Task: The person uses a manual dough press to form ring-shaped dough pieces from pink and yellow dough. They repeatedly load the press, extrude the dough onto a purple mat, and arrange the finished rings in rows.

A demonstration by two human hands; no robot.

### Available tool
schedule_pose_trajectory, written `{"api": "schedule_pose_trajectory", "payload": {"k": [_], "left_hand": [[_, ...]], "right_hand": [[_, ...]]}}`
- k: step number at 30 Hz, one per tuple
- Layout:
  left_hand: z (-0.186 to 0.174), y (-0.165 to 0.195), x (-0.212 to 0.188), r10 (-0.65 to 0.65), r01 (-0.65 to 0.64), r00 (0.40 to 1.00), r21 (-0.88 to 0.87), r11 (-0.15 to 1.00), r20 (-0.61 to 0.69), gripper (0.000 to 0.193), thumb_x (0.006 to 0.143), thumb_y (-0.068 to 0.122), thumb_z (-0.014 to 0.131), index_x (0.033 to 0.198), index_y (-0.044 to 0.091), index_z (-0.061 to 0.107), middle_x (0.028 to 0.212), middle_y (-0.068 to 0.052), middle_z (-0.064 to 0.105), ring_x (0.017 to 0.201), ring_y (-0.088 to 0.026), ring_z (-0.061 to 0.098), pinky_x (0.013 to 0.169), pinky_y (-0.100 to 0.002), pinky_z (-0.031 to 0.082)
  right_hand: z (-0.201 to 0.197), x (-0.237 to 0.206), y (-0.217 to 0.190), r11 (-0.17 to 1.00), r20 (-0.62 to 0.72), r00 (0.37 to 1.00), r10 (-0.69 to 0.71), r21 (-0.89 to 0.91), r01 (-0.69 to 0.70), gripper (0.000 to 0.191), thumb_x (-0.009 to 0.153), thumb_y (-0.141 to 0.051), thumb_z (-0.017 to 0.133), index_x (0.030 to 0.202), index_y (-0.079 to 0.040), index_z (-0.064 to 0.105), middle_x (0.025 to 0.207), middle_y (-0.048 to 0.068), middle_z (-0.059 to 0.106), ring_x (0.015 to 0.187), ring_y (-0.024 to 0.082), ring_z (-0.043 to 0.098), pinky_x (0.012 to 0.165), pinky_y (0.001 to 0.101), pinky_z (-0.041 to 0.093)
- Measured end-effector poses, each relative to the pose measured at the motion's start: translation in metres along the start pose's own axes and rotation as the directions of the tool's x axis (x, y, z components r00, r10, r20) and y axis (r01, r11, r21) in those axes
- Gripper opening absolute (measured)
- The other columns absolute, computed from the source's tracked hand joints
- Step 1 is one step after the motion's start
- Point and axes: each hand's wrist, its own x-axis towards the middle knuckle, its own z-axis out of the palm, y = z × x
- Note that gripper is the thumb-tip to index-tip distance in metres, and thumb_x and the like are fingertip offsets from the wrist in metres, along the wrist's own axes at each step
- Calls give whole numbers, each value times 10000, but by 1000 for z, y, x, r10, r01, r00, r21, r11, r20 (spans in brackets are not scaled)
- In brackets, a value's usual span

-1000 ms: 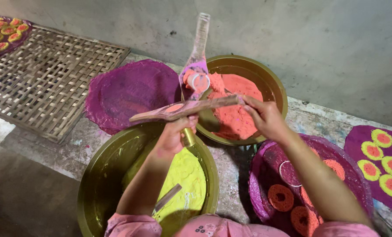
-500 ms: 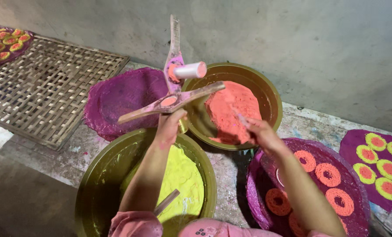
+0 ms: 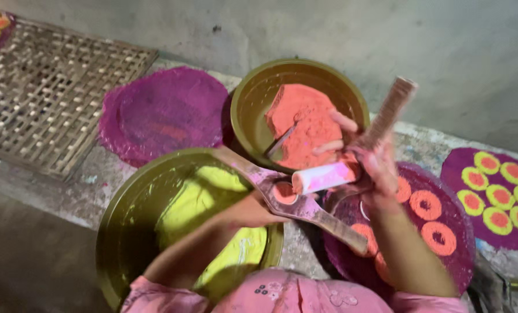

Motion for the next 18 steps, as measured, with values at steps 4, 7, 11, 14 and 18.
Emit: {"api": "schedule_pose_trajectory", "payload": {"k": [4, 7, 11, 14, 18], "left_hand": [[12, 40, -16, -276, 325, 946, 483, 813, -171, 356, 841, 248, 871, 1052, 43, 670, 915, -72, 720, 865, -162, 688, 756, -359, 583], [39, 57, -34, -321, 357, 934, 417, 836, -155, 280, 867, 259, 823, 1012, 70, 676, 898, -67, 718, 843, -162, 684, 712, -363, 570], [71, 68, -37, -343, 257, 939, 636, 727, 11, 318, 871, 272, 830, 1070, 76, 678, 968, -72, 715, 903, -172, 676, 769, -361, 559], [86, 72, -28, -401, 195, 902, 678, 709, 159, 349, 874, 281, 836, 1113, 80, 679, 1020, -76, 713, 948, -179, 670, 812, -359, 551], [93, 56, 2, -459, 136, 831, 685, 716, 315, 393, 879, 294, 844, 1171, 86, 681, 1089, -81, 711, 1009, -188, 662, 870, -357, 539]], "right_hand": [[9, -35, -28, 794, 354, 926, -128, -523, 310, 395, 884, -193, 652, 1258, -105, 557, 1456, 273, 547, 1071, 328, 722, 821, 433, 628], [23, -62, -42, 480, 684, 701, -203, -554, 680, 62, 916, -200, 656, 972, -173, 657, 1390, 265, 593, 1190, 423, 704, 947, 458, 631], [45, -88, -50, 445, 682, 664, -308, -514, 734, 150, 897, -254, 638, 944, -229, 778, 1307, 262, 634, 1137, 450, 711, 892, 437, 641], [51, -108, -57, 450, 625, 729, -280, -585, 675, 86, 929, -289, 685, 975, -223, 711, 1334, 243, 654, 1209, 474, 697, 943, 469, 624], [27, -145, -66, 561, 436, 871, -227, -672, 483, 628, 1032, -439, 666, 1475, -107, 370, 1543, 241, 396, 1479, 430, 400, 1247, 547, 349]]}}
